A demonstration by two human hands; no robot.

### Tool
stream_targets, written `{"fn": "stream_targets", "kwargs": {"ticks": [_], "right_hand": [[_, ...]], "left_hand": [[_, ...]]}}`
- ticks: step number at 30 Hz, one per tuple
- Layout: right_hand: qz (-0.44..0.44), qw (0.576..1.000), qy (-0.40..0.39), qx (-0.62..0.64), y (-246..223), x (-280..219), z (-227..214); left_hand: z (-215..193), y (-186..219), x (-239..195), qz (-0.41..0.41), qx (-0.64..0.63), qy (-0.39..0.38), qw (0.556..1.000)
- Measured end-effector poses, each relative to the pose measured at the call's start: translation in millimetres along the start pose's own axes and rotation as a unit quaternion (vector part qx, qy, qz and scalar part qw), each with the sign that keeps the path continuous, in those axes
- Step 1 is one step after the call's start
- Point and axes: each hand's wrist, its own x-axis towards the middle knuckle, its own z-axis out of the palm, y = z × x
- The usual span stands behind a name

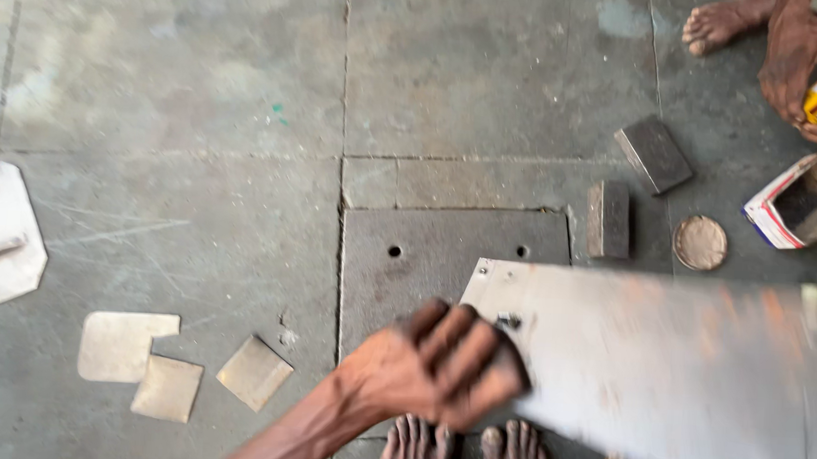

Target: The person takes a small blue plastic component and a metal pin from a plastic bag and a small box, aligns the component on a metal plate, and inserts the pin into the assembly by hand. They then briefly use a hammer to tap a tool against the metal plate.

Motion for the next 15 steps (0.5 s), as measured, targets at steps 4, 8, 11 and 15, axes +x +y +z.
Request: {"fn": "stream_targets", "kwargs": {"ticks": [4, 8, 11, 15], "right_hand": [[0.379, 0.921, 0.041, 0.083, 45, 26, -25], [0.342, 0.940, -0.006, 0.008, 46, 7, -28], [-0.016, 0.993, -0.075, -0.085, 24, -24, -18], [0.035, 0.988, -0.040, -0.144, 6, -24, -5]], "left_hand": [[-44, -13, 28, 0.218, 0.110, -0.036, 0.969], [-54, -19, 49, 0.319, 0.161, -0.056, 0.932], [-51, -15, 57, 0.359, 0.179, -0.069, 0.913], [-50, -8, 62, 0.393, 0.210, -0.093, 0.890]]}}
